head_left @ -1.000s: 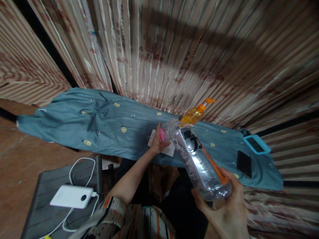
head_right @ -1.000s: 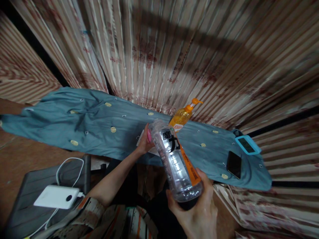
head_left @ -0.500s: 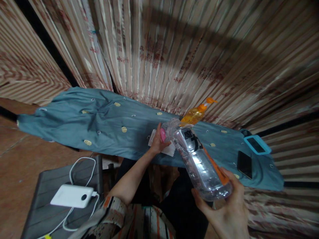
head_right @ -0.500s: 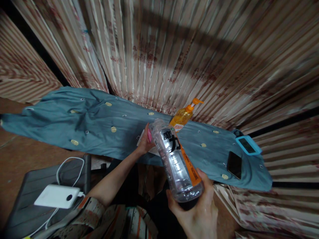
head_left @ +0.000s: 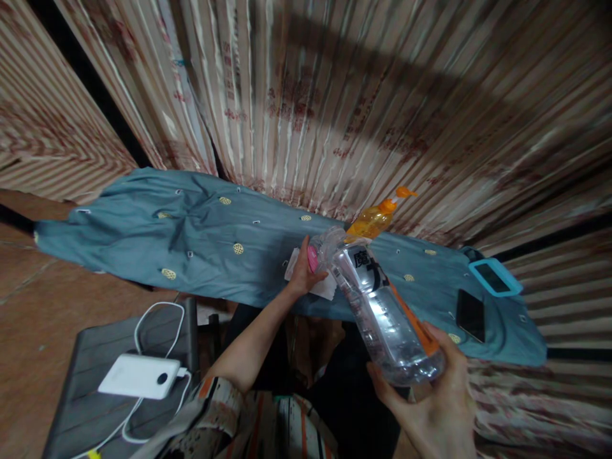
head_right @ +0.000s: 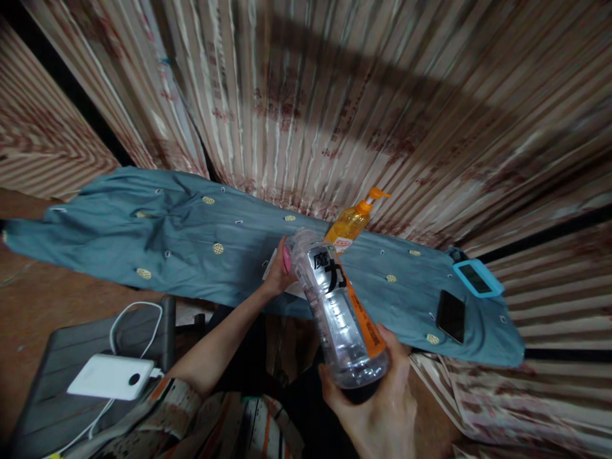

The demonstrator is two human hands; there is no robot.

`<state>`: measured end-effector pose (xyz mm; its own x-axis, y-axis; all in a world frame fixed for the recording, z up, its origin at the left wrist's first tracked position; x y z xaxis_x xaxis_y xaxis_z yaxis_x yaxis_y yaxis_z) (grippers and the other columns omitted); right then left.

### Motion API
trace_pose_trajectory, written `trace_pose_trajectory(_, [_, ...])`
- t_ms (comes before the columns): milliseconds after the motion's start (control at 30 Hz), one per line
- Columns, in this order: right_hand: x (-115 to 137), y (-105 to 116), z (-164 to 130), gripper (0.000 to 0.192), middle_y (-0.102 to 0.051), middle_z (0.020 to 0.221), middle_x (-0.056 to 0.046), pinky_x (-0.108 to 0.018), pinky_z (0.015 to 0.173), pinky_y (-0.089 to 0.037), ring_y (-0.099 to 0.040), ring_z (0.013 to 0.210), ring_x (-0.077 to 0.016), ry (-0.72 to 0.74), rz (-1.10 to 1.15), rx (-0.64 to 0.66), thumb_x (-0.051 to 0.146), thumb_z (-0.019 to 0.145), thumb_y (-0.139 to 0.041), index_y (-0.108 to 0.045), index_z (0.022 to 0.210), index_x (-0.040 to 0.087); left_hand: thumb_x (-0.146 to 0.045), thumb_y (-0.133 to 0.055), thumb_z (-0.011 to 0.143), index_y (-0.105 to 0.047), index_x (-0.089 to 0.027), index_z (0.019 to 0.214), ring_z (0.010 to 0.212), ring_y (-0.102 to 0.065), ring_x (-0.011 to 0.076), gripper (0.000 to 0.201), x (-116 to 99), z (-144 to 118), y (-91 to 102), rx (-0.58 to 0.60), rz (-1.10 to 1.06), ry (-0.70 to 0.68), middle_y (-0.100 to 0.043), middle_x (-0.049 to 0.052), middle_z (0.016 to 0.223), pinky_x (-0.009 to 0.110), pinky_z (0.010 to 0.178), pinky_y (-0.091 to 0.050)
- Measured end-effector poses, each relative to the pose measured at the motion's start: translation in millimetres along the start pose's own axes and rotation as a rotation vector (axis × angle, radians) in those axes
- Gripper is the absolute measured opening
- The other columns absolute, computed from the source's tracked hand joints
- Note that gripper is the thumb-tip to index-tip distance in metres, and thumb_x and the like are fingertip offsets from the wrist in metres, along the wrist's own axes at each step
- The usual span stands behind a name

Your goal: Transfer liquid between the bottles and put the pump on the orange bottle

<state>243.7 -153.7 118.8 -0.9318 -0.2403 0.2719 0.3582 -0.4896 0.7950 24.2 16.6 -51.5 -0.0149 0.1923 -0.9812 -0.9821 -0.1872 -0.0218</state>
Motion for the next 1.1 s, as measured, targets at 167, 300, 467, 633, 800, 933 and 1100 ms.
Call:
trace_pose_trajectory(167, [1, -1, -1, 0.091, -0.067, 0.105, -0.017, -0.034, 0.049, -0.05, -0.067, 0.068, -0.0267, -0.011, 0.005, 0.001, 0.071, 0.067, -0.069, -0.045, 0.135, 0.017, -0.022, -0.084, 0.057, -0.013, -0.026, 0.155, 0.152, -0.026, 0.028, 0.121, 1, 0, 1.1, 0.0, 0.014, -0.033, -0.025, 0.012, 0.163, 0.046, 0.129, -0.016])
trace_pose_trajectory(300, [0, -1, -2, 0.091, -0.067, 0.101, -0.014, -0.034, 0.048, -0.05, -0.066, 0.064, -0.0257, -0.034, -0.013, 0.008, 0.072, 0.066, -0.068, -0.043, 0.137, 0.019, -0.022, -0.083, 0.058, -0.013, -0.026, 0.155, 0.152, -0.026, 0.0281, 0.12, 1, 0, 1.4, 0.003, 0.029, -0.045, -0.026, 0.012, 0.163, 0.046, 0.129, -0.017])
trace_pose_trajectory(467, [-1, -1, -2, 0.089, -0.066, 0.105, -0.015, -0.036, 0.052, -0.052, -0.068, 0.069, -0.0277, -0.035, -0.011, 0.009, 0.072, 0.067, -0.068, -0.044, 0.135, 0.02, -0.024, -0.082, 0.059, -0.011, -0.018, 0.155, 0.153, -0.025, 0.0299, 0.12, 1, 0, 0.9, 0.015, 0.032, -0.065, -0.023, 0.017, 0.163, 0.047, 0.129, -0.016])
trace_pose_trajectory(633, [-1, -5, -7, 0.09, -0.063, 0.118, -0.019, -0.035, 0.052, -0.053, -0.07, 0.082, -0.0313, -0.08, 0.079, 0.007, 0.068, 0.066, -0.071, -0.045, 0.136, 0.019, -0.023, -0.083, 0.058, -0.012, -0.023, 0.154, 0.152, -0.025, 0.0298, 0.12, 3, 1, 0.5, 0.016, 0.034, -0.064, -0.023, 0.015, 0.163, 0.049, 0.129, -0.016])
trace_pose_trajectory(800, [-2, -7, -10, 0.092, -0.065, 0.114, -0.019, -0.034, 0.05, -0.052, -0.07, 0.074, -0.0291, -0.077, 0.06, -0.002, 0.069, 0.064, -0.073, -0.046, 0.136, 0.019, -0.021, -0.083, 0.059, -0.011, -0.021, 0.155, 0.152, -0.026, 0.0291, 0.12, 4, 2, -0.2, 0.003, 0.044, -0.07, -0.024, 0.016, 0.163, 0.048, 0.129, -0.016])
trace_pose_trajectory(933, [0, -6, -10, 0.093, -0.065, 0.117, -0.019, -0.035, 0.05, -0.051, -0.069, 0.074, -0.0292, -0.105, 0.072, -0.005, 0.07, 0.063, -0.073, -0.046, 0.136, 0.02, -0.023, -0.083, 0.058, -0.013, -0.022, 0.155, 0.153, -0.024, 0.0285, 0.119, 4, 2, -0.1, -0.003, 0.034, -0.062, -0.024, 0.016, 0.163, 0.047, 0.129, -0.015])
trace_pose_trajectory(1100, [2, -6, -11, 0.093, -0.065, 0.118, -0.017, -0.037, 0.056, -0.053, -0.07, 0.08, -0.0313, -0.188, 0.068, 0.007, 0.072, 0.062, -0.07, -0.047, 0.136, 0.021, -0.022, -0.083, 0.058, -0.012, -0.027, 0.154, 0.153, -0.024, 0.0282, 0.119, 2, 0, 1.1, 0.003, 0.022, -0.072, -0.023, 0.013, 0.164, 0.049, 0.129, -0.016])
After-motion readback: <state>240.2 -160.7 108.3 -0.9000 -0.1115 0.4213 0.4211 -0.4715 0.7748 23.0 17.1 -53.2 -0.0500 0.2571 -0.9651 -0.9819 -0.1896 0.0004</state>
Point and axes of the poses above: each hand's wrist, its own z-axis towards the middle knuckle, its own y-axis out of the back of the hand, x = y × z, the point moved 3 cm from there along z, towards the middle knuckle
